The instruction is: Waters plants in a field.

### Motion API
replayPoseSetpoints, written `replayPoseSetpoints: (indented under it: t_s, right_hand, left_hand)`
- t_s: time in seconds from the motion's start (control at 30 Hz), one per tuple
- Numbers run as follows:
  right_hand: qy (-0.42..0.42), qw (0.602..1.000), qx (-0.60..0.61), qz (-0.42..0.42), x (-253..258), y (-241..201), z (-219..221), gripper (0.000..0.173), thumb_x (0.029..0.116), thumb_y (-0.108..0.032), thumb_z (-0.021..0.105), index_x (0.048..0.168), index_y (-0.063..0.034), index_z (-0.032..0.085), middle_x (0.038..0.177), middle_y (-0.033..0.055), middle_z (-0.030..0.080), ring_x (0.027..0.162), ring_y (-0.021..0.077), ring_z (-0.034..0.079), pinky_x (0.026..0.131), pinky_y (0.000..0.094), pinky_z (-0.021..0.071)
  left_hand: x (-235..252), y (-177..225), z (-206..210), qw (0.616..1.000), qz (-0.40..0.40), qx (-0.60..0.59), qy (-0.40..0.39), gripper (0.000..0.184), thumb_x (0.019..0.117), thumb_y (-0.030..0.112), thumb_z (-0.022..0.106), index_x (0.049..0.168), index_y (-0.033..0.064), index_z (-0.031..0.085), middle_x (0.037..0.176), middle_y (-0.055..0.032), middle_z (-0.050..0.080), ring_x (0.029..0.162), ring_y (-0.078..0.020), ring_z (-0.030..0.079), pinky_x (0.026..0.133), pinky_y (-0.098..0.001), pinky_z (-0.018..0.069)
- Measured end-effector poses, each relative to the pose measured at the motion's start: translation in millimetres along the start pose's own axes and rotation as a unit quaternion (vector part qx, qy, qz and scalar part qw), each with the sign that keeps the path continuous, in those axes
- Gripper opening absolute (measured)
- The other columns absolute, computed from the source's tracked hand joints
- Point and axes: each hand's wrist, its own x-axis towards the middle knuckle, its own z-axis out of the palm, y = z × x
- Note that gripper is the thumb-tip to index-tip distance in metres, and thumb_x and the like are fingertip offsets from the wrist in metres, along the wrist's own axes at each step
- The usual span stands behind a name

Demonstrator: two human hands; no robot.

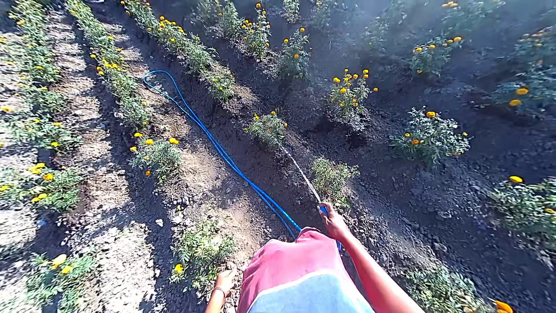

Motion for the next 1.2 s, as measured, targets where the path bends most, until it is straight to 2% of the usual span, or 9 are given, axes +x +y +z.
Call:
replayPoseSetpoints:
  t_s: [0.33,0.57,0.7,0.9,1.2]
  right_hand:
    - [0.01,1.0,0.005,0.001,-1,3,0,0.039,0.1094,-0.024,0.048,0.147,-0.0137,0.047,0.106,0.023,0.07,0.096,0.0382,0.07,0.09,0.0571,0.0523]
    - [0.022,1.0,0.002,0.004,-1,2,-3,0.039,0.1093,-0.023,0.048,0.147,-0.0137,0.048,0.105,0.0235,0.07,0.096,0.0393,0.069,0.089,0.0579,0.0523]
    - [0.014,1.0,0.001,0.008,-3,3,-2,0.039,0.1092,-0.022,0.048,0.148,-0.0133,0.047,0.106,0.024,0.07,0.097,0.0398,0.069,0.09,0.0582,0.052]
    - [-0.015,1.0,-0.005,0.004,-6,6,4,0.039,0.1088,-0.022,0.049,0.147,-0.0138,0.048,0.108,0.0249,0.07,0.099,0.0406,0.07,0.091,0.0588,0.0519]
    - [-0.029,0.999,-0.014,-0.009,-4,12,12,0.039,0.1084,-0.023,0.05,0.147,-0.0138,0.049,0.105,0.0242,0.071,0.097,0.0402,0.07,0.09,0.058,0.0524]
  left_hand:
    - [1,1,1,1.0,-0.001,0.013,0.001,0.038,0.1068,0.027,0.055,0.128,-0.0045,0.064,0.127,-0.026,0.066,0.119,-0.0362,0.064,0.102,-0.0515,0.0497]
    - [1,0,3,1.0,-0.001,-0.006,0.008,0.037,0.1066,0.022,0.056,0.129,-0.0063,0.062,0.128,-0.028,0.064,0.12,-0.0384,0.063,0.103,-0.0525,0.049]
    - [-1,2,2,1.0,-0.005,0.0,0.002,0.038,0.1065,0.024,0.056,0.13,-0.0052,0.062,0.13,-0.0268,0.064,0.122,-0.0371,0.062,0.104,-0.0512,0.0483]
    - [-5,10,1,1.0,-0.011,0.009,0.005,0.037,0.1071,0.024,0.055,0.131,-0.0038,0.062,0.128,-0.0264,0.064,0.117,-0.0366,0.064,0.1,-0.0507,0.0507]
    - [-5,11,-2,1.0,-0.017,0.001,0.0,0.037,0.1071,0.024,0.055,0.131,-0.004,0.062,0.13,-0.0264,0.063,0.117,-0.0369,0.064,0.1,-0.051,0.0503]
